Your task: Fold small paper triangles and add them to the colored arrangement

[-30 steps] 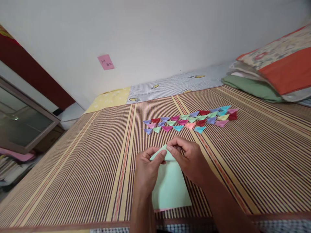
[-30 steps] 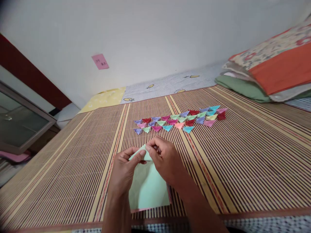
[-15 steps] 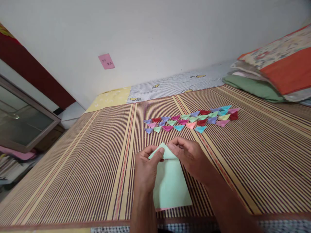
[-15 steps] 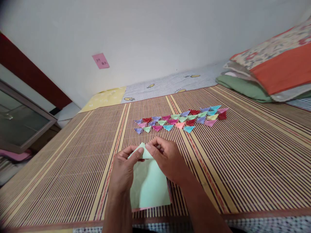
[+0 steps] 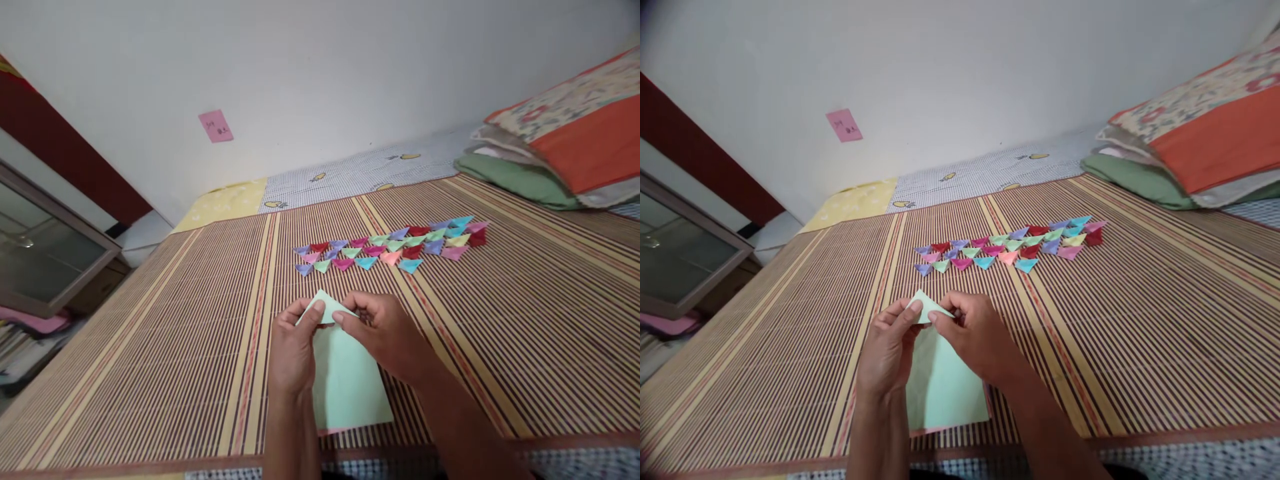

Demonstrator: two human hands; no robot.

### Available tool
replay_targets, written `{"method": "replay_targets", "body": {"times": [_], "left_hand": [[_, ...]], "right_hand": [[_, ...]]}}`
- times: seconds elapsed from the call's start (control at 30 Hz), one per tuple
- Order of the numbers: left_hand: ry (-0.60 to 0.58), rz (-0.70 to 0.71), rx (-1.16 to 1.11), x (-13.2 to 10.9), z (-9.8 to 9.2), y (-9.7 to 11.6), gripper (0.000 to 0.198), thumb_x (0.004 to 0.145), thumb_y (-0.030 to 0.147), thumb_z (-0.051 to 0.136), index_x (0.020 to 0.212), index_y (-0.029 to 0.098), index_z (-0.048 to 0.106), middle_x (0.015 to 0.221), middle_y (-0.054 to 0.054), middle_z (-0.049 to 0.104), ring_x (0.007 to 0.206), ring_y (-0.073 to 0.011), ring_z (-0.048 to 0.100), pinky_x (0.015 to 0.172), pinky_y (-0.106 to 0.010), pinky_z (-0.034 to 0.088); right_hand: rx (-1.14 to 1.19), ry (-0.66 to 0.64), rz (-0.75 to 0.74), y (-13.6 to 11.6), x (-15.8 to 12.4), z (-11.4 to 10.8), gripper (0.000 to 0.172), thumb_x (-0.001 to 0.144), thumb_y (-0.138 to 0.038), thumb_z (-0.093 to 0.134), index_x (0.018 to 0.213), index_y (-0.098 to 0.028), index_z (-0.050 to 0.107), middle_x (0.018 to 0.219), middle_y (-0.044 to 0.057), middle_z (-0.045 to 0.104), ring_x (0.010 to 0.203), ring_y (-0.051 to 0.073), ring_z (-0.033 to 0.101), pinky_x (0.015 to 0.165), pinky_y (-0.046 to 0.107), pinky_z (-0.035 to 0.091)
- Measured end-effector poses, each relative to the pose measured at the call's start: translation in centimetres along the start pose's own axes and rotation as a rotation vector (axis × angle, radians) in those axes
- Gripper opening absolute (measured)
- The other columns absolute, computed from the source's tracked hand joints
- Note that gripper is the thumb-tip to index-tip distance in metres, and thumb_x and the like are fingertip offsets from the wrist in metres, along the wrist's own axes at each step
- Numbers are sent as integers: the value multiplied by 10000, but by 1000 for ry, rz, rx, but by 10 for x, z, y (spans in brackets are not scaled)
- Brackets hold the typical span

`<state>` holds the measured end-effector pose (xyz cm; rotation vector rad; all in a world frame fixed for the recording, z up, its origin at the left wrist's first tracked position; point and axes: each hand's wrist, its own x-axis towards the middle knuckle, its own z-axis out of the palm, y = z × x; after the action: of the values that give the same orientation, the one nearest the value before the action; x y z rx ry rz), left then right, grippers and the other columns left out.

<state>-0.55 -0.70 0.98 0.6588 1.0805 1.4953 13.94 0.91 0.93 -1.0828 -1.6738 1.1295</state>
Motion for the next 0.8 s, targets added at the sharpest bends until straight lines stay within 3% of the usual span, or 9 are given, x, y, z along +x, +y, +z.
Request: {"method": "replay_targets", "body": {"times": [0.3,0.47,0.67,0.8], "left_hand": [[-14,-4,-89,1,-1,1,266,619,278,918,655,133,697,635,-1,692,598,-112,626,607,-220,512],[-39,59,-87,2,0,-3,261,684,311,878,655,142,681,648,-9,699,618,-134,643,630,-248,517],[76,186,31,2,-4,-8,208,766,323,823,742,168,686,656,21,691,597,-122,638,610,-231,497],[78,209,101,1,-7,-10,224,781,349,811,766,171,675,652,25,680,529,-110,593,547,-225,464]], "right_hand": [[-8,74,-54,-3,-1,7,242,894,-286,610,680,-174,599,574,-59,456,542,98,393,496,233,284],[45,54,-70,-2,1,4,231,924,-256,547,753,-172,679,611,-23,580,568,123,513,542,237,369],[125,-25,-19,1,0,-6,230,929,-319,558,822,-173,700,670,-6,617,632,140,557,589,249,412],[128,46,27,5,2,-8,265,911,-364,605,745,-169,671,671,2,632,613,136,538,578,258,410]]}}
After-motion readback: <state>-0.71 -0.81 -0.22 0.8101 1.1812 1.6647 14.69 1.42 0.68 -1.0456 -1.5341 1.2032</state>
